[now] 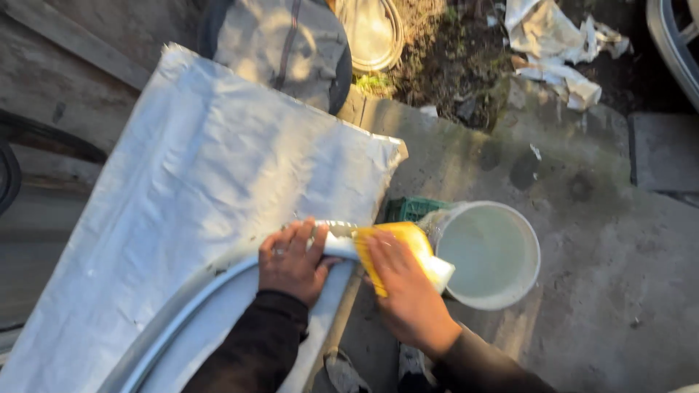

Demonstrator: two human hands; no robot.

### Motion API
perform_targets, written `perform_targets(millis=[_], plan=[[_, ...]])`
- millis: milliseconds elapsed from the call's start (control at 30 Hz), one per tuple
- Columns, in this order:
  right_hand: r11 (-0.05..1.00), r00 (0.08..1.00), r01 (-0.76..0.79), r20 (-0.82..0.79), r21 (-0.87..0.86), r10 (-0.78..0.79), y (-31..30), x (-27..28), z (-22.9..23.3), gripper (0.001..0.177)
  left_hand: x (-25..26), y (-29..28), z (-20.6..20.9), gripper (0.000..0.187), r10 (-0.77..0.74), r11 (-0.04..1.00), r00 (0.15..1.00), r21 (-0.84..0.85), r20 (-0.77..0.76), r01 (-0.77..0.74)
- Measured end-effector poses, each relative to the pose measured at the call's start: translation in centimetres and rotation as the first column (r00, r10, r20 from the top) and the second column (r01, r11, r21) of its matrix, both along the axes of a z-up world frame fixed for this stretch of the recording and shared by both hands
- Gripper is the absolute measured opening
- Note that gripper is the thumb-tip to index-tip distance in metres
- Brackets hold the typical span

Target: The person moves a bucket of water and then uses a yellow sanding block to sand a curved white car part resting on a white sheet. They repeatedly dip the sanding block into the water and continue sanding the surface.

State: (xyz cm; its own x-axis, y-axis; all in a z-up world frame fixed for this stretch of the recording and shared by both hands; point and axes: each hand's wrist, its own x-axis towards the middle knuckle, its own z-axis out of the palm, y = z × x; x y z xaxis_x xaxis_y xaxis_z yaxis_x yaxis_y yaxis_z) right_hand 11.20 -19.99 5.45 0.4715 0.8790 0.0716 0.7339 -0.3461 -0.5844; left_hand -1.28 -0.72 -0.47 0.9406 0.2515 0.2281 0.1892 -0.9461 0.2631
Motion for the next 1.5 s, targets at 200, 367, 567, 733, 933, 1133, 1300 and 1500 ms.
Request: perform_targets(millis=[200, 367, 567, 733, 933, 1133, 1300, 1500], plan=[[0.974, 0.949, 0.182, -0.235, -0.136, -0.210, -2.2, 0.0, 0.6, 0.069, 0.8, 0.3, 0.6, 0.060, 0.016, 1.000, 1.000, -0.009, -0.020, -0.016], [0.991, 0.979, 0.114, -0.163, -0.063, -0.123, 0.0, -0.5, -0.4, 0.066, 1.2, 0.2, 0.8, 0.060, 0.043, 0.999, 0.999, 0.008, -0.015, -0.043], [0.985, 0.982, 0.146, -0.108, -0.090, -0.155, -4.2, -0.5, -2.0, 0.072, 1.2, -0.1, 1.0, 0.060, 0.057, 0.998, 0.998, 0.011, -0.003, -0.057], [1.000, 1.000, 0.004, -0.023, -0.015, -0.005, -0.2, 0.9, -0.2, 0.066, 1.3, 0.1, 0.9, 0.061, 0.064, 0.997, 0.998, 0.041, -0.017, -0.063], [0.980, 0.964, 0.144, -0.202, -0.141, -0.171, -2.5, 0.5, -0.4, 0.066, 1.8, 0.3, 0.8, 0.059, 0.082, 0.996, 0.996, 0.020, -0.019, -0.081], [0.999, 0.986, -0.033, -0.161, 0.039, 0.039, 0.2, 0.7, 1.1, 0.058, 1.9, 1.5, 0.0, 0.060, 0.012, 0.997, 0.999, 0.075, 0.031, -0.014], [0.990, 0.966, 0.126, -0.222, -0.058, -0.136, -3.1, -1.8, -0.9, 0.059, 1.1, 0.0, 0.3, 0.063, -0.147, 0.989, 0.988, 0.012, 0.046, 0.146], [0.997, 0.973, 0.058, -0.220, -0.055, -0.069, -3.7, -1.1, -0.7, 0.070, 0.9, 1.2, 0.5, 0.066, -0.134, 0.990, 0.991, -0.028, 0.021, 0.135]])
